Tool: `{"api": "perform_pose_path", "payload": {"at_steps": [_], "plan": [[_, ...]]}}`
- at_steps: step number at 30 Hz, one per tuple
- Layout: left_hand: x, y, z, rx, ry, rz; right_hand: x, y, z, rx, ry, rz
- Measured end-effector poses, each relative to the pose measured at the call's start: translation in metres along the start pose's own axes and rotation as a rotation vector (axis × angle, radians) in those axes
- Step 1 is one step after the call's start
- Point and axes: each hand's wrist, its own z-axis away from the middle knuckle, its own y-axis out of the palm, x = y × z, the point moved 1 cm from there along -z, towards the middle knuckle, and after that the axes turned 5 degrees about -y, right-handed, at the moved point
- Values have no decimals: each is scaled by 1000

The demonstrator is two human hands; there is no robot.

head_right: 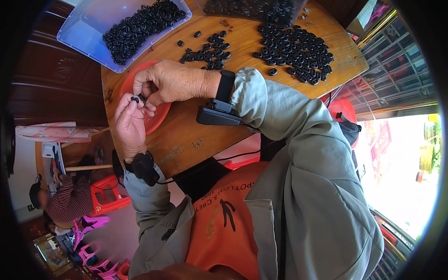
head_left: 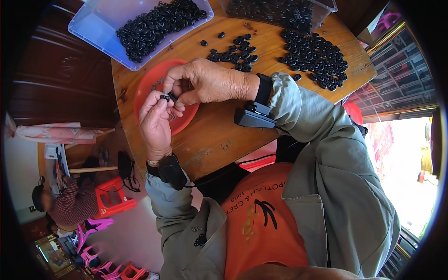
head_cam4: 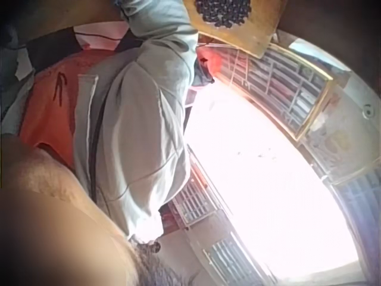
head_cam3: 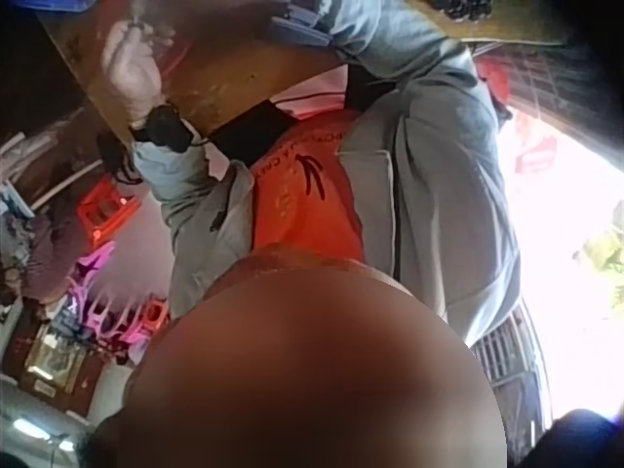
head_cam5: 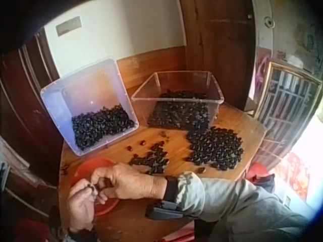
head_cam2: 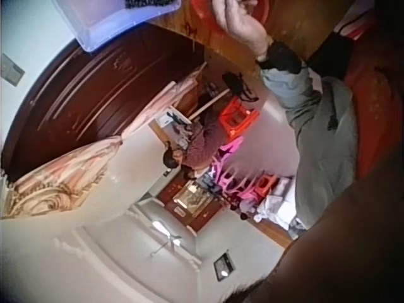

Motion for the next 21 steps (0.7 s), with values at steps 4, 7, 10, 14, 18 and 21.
{"api": "perform_pose_path", "payload": {"at_steps": [4, 7, 10, 14, 18, 21], "plan": [[1, -1, 0, -32, -11, -1, -2, 1, 0, 4, -29, -33], [2, -3, 0, -46, -6, 22, -6, 2, -1, -11, -29, -55], [1, -4, -1, -36, 3, 50, -14, 4, -1, -69, -92, -1], [1, -4, -1, -7, 1, 37, -17, -1, -3, -43, 64, -221], [1, -4, 0, 32, -15, 50, -18, -5, -2, -4, 236, -308], [1, -3, -1, 40, -18, 66, -21, -5, -2, -16, 271, -334]]}}
